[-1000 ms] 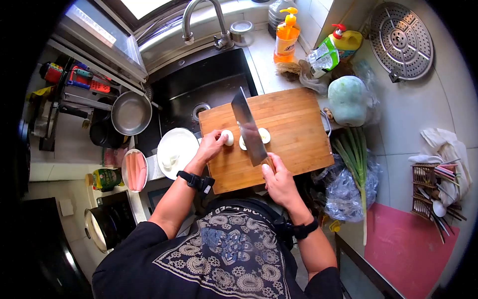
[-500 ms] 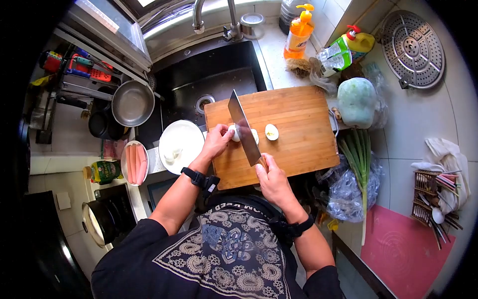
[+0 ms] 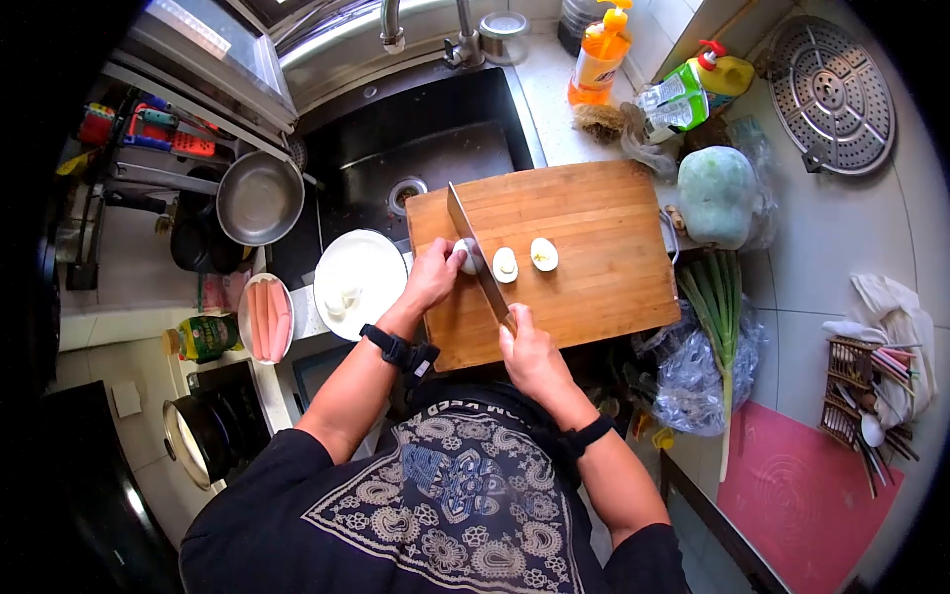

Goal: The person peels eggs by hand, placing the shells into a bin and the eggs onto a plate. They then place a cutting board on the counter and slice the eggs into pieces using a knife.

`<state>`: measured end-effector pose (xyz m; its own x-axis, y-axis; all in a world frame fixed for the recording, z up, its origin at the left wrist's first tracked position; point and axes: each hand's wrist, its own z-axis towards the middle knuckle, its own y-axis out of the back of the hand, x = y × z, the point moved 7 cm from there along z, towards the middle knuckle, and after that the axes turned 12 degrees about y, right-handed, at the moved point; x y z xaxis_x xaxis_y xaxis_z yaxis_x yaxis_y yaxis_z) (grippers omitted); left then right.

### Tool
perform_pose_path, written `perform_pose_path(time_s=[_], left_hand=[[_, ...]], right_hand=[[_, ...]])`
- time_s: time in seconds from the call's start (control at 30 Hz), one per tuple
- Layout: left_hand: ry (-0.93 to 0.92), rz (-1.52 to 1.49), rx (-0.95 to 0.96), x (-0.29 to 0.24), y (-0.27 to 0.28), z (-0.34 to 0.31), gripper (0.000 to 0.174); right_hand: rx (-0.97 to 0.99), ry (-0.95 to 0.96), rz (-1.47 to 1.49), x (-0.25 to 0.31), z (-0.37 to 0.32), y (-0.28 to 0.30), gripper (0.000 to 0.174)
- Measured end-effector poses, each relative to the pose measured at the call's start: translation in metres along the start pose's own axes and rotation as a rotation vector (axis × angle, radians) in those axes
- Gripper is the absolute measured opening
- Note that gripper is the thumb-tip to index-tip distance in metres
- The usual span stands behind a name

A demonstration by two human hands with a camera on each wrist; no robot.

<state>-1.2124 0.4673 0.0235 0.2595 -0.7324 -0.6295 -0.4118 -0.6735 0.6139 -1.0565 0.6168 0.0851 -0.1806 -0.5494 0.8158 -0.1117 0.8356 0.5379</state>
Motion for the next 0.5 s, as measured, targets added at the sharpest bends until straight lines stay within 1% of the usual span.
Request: perform_pose_path(time_s=[0.17, 0.27, 0.3, 0.4, 0.47, 0.5], left_hand=[[0.012, 0.017, 0.014, -0.005, 0.003, -0.004, 0.038], [-0.035, 0.058, -0.008, -0.005, 0.005, -0.004, 0.040], [-0.036, 0.057, -0.021, -0.004, 0.007, -0.004, 0.041], [-0.001, 0.017, -0.025, 0.000, 0.009, -0.003, 0.038], [-0.015, -0.016, -0.042, 0.002, 0.013, -0.005, 0.036], [-0.023, -0.034, -0.050, 0.004, 0.013, -0.005, 0.035]], right_hand=[[-0.013, 0.043, -0.061, -0.003, -0.002, -0.006, 0.037], [-0.024, 0.050, -0.062, -0.004, -0.001, -0.001, 0.038], [-0.032, 0.044, -0.032, -0.005, -0.002, 0.001, 0.038], [-0.056, 0.029, 0.068, -0.001, -0.001, 0.013, 0.037], [-0.076, 0.006, 0.149, 0.003, -0.003, 0.026, 0.036], [-0.101, 0.012, 0.171, 0.007, -0.005, 0.033, 0.039]])
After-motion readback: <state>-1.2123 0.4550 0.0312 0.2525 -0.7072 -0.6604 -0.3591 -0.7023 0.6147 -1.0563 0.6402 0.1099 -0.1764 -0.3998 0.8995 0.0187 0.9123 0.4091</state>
